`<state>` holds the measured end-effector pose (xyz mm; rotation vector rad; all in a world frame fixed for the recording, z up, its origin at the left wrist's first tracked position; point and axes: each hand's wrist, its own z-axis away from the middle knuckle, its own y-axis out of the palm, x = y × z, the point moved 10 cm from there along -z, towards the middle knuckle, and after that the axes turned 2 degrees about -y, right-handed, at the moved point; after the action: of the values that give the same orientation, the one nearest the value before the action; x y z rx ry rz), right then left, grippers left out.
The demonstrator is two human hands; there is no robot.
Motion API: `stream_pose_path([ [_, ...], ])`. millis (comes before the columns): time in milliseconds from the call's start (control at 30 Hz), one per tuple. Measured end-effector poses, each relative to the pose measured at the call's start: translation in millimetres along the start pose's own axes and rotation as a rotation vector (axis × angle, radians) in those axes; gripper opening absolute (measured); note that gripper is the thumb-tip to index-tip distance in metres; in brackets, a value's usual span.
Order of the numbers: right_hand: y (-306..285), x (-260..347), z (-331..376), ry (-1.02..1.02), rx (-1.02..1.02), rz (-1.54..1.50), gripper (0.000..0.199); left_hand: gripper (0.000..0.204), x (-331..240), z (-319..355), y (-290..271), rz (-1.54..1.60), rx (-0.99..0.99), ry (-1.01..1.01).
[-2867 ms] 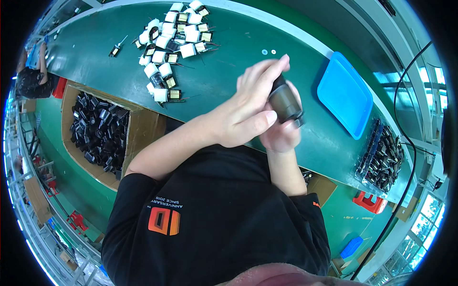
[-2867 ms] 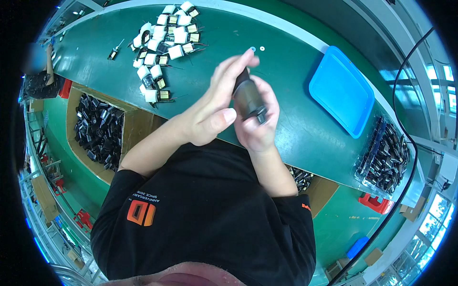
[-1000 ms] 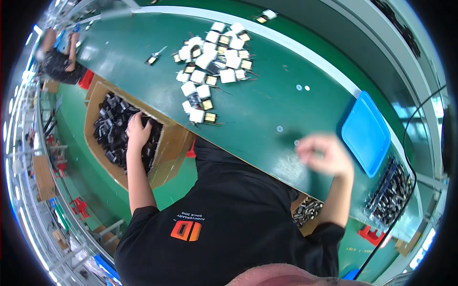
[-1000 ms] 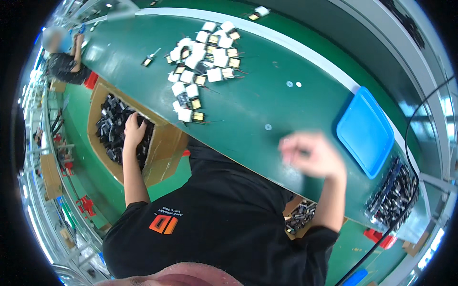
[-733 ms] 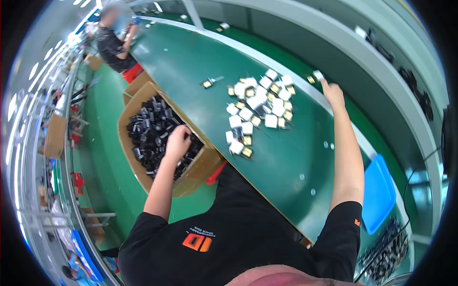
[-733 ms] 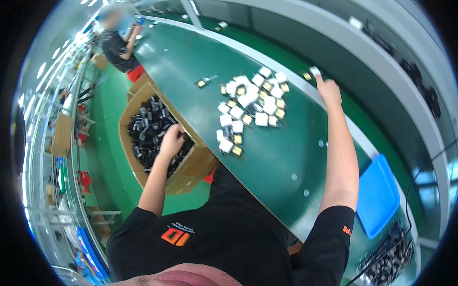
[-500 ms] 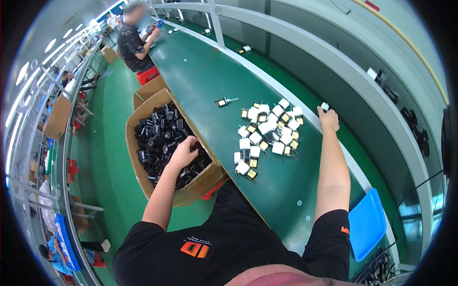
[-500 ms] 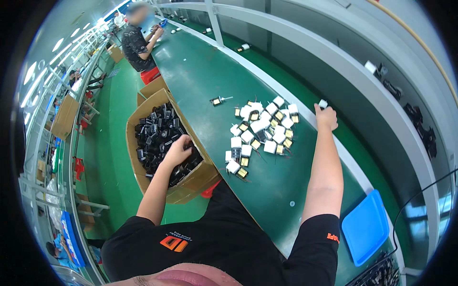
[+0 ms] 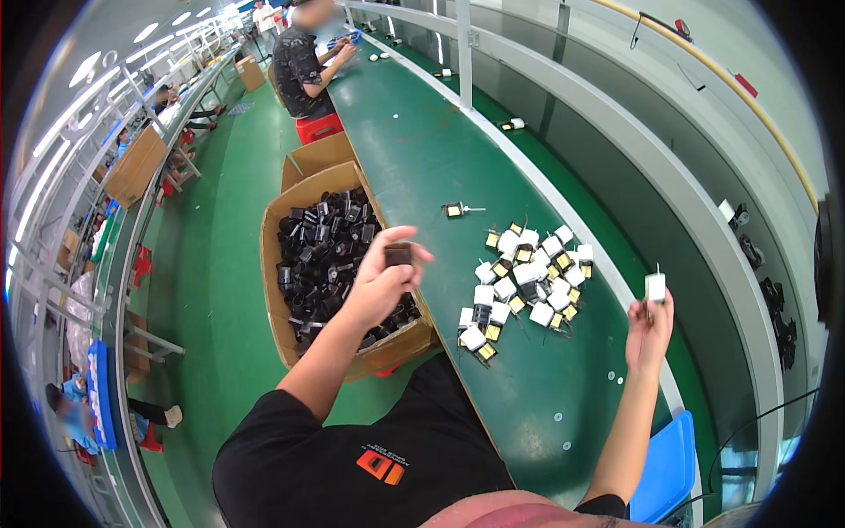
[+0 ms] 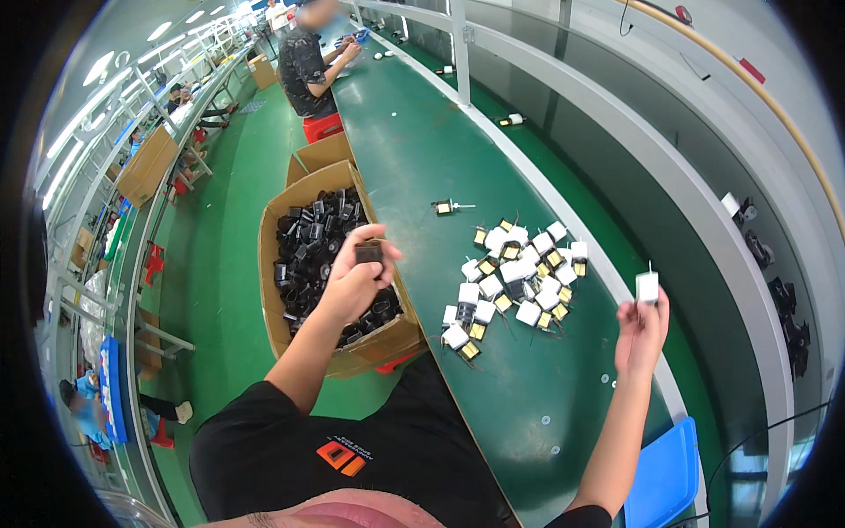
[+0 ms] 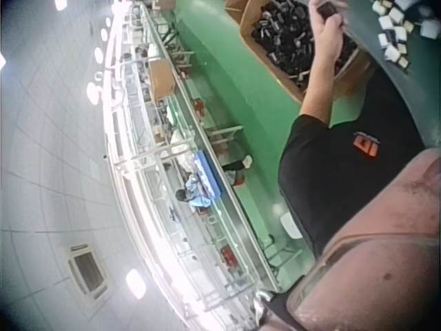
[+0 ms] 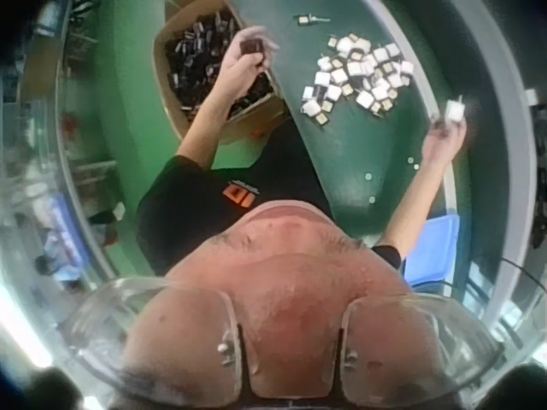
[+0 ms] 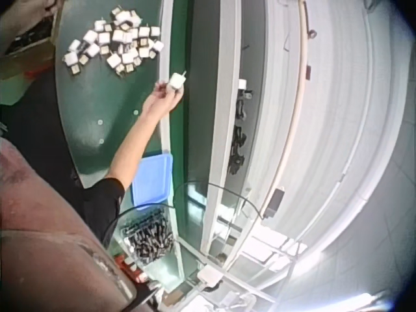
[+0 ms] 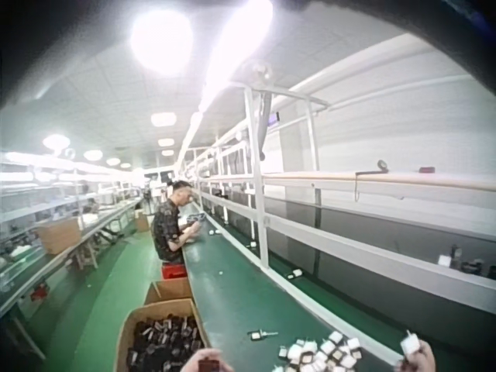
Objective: Manually assemble black plastic housings onto white and gold electronic components on a production line.
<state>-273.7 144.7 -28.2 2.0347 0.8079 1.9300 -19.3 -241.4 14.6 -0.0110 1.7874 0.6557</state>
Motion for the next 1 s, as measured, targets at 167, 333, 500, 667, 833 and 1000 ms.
stream_pose_path([
  [167,21,13,122,0.069,0.045,-0.436,0.051,0.059,37,20,110,0.325,0.433,-0.293],
  [333,42,13,179,0.049,0.106,-0.285,0.037,0.057,69,43,186,0.075,0.661,-0.247],
  [500,58,35,213,-0.066,0.15,-0.098,0.028,0.037,82,64,220,0.069,0.863,-0.292],
  [667,59,64,218,-0.172,0.083,0.163,0.028,0.044,80,71,230,-0.258,0.959,-0.169],
  [833,52,58,227,-0.083,0.029,0.387,0.029,0.047,69,74,242,-0.436,1.012,0.048],
  [1000,54,68,224,-0.163,0.035,0.621,0.027,0.042,78,79,248,-0.55,1.002,0.019],
])
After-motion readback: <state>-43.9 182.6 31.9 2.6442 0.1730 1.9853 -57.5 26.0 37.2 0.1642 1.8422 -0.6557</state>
